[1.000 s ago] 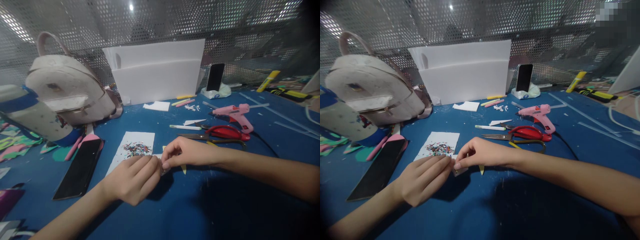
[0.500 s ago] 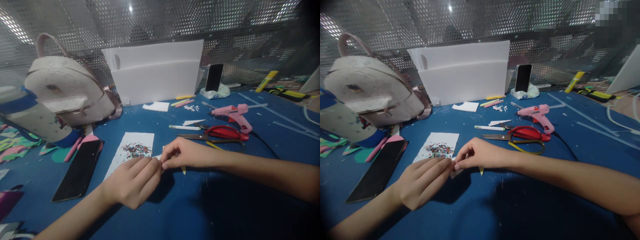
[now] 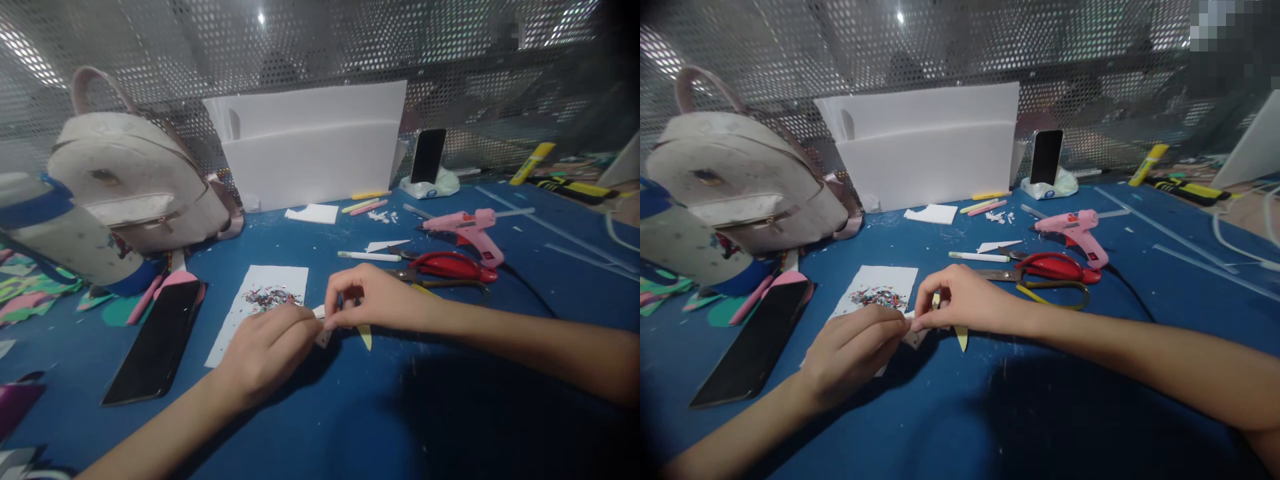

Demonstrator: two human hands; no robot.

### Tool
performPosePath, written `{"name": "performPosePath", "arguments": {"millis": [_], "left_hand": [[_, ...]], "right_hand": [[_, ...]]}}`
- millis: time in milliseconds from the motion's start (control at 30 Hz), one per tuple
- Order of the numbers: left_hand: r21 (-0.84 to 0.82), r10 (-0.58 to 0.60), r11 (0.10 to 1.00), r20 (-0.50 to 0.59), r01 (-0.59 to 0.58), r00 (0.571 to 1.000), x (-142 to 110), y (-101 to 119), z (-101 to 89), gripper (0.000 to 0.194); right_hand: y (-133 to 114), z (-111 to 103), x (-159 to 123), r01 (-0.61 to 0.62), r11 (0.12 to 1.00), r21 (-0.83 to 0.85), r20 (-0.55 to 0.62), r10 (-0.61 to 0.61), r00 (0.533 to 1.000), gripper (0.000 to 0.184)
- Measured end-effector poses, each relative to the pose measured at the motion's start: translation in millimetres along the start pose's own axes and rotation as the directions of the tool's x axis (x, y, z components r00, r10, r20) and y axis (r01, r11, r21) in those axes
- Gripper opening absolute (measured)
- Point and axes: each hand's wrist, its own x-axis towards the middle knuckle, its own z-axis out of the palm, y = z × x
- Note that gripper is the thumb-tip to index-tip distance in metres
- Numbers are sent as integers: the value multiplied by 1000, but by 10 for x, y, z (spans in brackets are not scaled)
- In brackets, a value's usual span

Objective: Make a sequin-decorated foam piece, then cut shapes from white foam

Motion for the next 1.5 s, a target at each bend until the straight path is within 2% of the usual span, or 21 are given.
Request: {"name": "performPosePath", "arguments": {"millis": [67, 167, 367, 500, 700, 800, 1167, 1367, 1500], "left_hand": [[-155, -126, 980, -14, 123, 992, 25, 19, 8, 15], [-340, -301, 892, 44, 297, 953, 74, 41, -6, 12], [-460, -520, 708, 175, 536, 836, 139, 63, -34, 14], [-525, -596, 591, 227, 612, 770, 160, 86, -37, 15], [-684, -640, 370, 302, 628, 707, 164, 95, 1, 14], [-714, -651, 305, 326, 630, 685, 176, 98, 15, 14], [-771, -678, 237, 305, 592, 669, 158, 96, 26, 13], [-736, -652, 337, 268, 587, 710, 151, 99, 12, 12], [-665, -607, 448, 265, 598, 749, 124, 104, -6, 12]], "right_hand": [[2, -7, -1, -7, 1000, 29, 7, 7, 1000, 18], [5, -19, -2, -18, 996, 89, 31, 15, 999, 19], [31, -28, 10, -17, 993, 119, 48, 11, 999, 17], [19, -23, 13, -11, 993, 117, 51, 5, 999, 23], [-10, -23, -2, 3, 997, 82, 37, -6, 999, 25], [-10, -31, -4, 14, 997, 74, 36, -16, 999, 24], [-59, -24, 10, 5, 994, 107, 0, -5, 1000, 16], [-38, -31, 14, -1, 991, 131, 3, 1, 1000, 13], [-39, -19, 7, 1, 990, 141, 6, -2, 1000, 9]]}}
